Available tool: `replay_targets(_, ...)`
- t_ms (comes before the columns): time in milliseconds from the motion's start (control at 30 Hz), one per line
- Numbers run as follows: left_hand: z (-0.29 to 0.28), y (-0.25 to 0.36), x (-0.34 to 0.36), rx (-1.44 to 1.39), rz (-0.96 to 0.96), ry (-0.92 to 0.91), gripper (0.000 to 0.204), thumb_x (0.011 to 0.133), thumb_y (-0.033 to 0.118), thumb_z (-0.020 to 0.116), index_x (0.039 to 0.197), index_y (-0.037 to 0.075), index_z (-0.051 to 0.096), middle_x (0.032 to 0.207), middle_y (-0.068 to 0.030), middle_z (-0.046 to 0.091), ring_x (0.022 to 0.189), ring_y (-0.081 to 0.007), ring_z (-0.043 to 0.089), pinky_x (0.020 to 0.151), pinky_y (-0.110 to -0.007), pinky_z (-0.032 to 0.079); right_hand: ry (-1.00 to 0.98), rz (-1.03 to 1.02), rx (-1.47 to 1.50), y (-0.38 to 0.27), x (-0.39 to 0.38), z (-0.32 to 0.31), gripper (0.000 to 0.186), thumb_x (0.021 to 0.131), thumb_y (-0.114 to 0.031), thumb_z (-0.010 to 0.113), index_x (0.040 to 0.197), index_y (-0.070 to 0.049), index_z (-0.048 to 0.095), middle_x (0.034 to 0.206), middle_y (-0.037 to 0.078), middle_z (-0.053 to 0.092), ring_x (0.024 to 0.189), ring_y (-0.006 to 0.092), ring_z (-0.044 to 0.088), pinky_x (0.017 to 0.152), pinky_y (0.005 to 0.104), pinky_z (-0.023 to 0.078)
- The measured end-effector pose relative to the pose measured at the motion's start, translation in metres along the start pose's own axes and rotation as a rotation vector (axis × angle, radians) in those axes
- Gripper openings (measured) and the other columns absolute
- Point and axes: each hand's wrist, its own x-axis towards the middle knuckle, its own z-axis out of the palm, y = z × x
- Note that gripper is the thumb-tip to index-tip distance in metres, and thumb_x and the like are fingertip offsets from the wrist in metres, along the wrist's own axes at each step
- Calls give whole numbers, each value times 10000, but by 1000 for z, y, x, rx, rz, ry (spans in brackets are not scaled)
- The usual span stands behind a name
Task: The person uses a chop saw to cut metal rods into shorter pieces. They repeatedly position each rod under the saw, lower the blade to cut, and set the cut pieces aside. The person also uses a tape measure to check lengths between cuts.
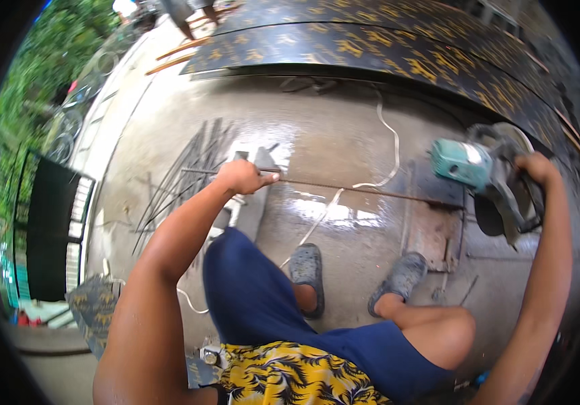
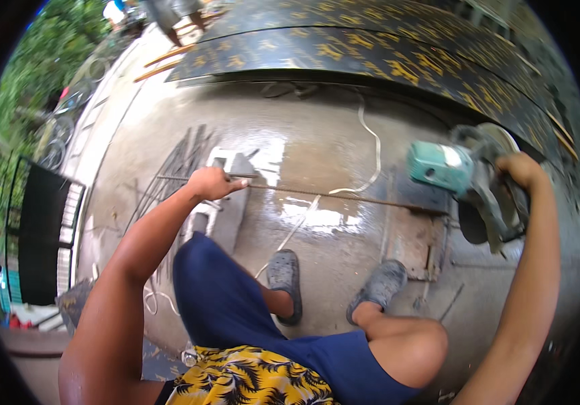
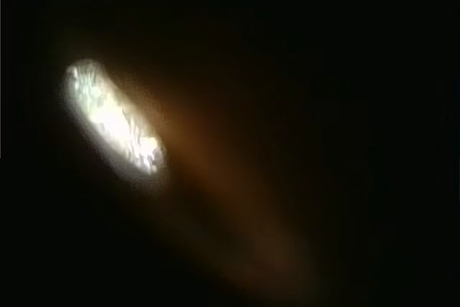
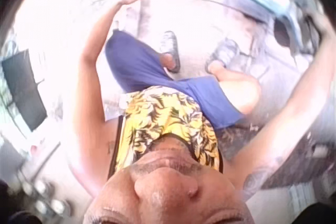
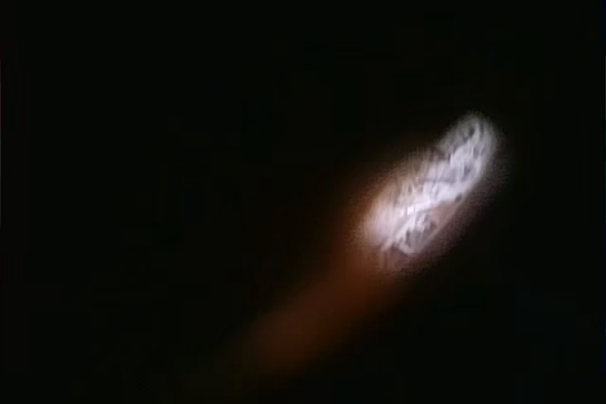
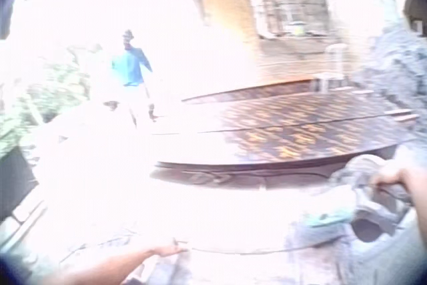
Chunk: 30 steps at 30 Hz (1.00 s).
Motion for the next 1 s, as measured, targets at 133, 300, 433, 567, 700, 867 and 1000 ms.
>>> replay_targets(133, 39, -101, -92, -103, -160, -9, 887, 903, 839, 418, 876, 34, 789, 918, -238, 733, 931, -397, 709, 798, -470, 549, 90, 57, -17, 2, 9, -4, 613, 833, -357, 708, 1294, 28, 581, 1127, 204, 665, 1004, 255, 654, 888, 396, 507)
replay_targets(300, 123, -203, -186, -338, -628, 283, 800, 938, 773, 445, 962, 49, 784, 960, -258, 731, 951, -431, 696, 833, -502, 534, 654, -168, 63, 55, -8, 4, 893, 880, -499, 720, 1483, 94, 432, 1263, 240, 638, 1115, 229, 650, 907, 382, 511)
replay_targets(433, 182, -281, -184, -271, -860, 534, 785, 945, 751, 462, 1041, 36, 769, 970, -268, 729, 984, -443, 693, 891, -500, 526, 1245, -303, 506, 148, -65, 40, 589, 1003, -440, 606, 1433, -40, 559, 1224, 143, 664, 1030, 221, 640, 881, 389, 511)
replay_targets(567, 172, -362, -151, 94, -973, 332, 839, 950, 770, 415, 1350, 64, 631, 1285, -246, 654, 1208, -419, 618, 1034, -533, 465, 1460, 115, 111, 274, -145, 169, 403, 1062, -368, 517, 1256, -27, 606, 1116, 174, 659, 1005, 312, 630, 899, 427, 498)
replay_targets(700, 145, -344, -98, -47, -1014, 410, 1019, 944, 810, 358, 1578, 12, 354, 1562, -289, 424, 1411, -433, 462, 1165, -507, 371, 1050, 486, -7, 343, -177, 397, 438, 1037, -362, 547, 1291, -4, 556, 1246, 239, 591, 1164, 408, 577, 1023, 472, 453)
replay_targets(867, 124, -247, -28, -607, -253, 382, 738, 1065, 517, 485, 1583, 10, 346, 1559, -254, 445, 1420, -389, 454, 1179, -449, 344, 418, 1025, 301, 333, -196, 529, 643, 990, -390, 611, 1527, -72, 456, 1547, 218, 465, 1425, 401, 441, 1180, 498, 375)
replay_targets(1000, 72, -155, -37, -589, 183, 569, 541, 1110, 284, 475, 1560, 2, 375, 1452, -237, 539, 1283, -343, 554, 1100, -412, 422, 388, 1161, 365, 312, -174, 526, 531, 976, -363, 644, 1398, -52, 560, 1428, 198, 553, 1334, 393, 521, 1126, 498, 422)
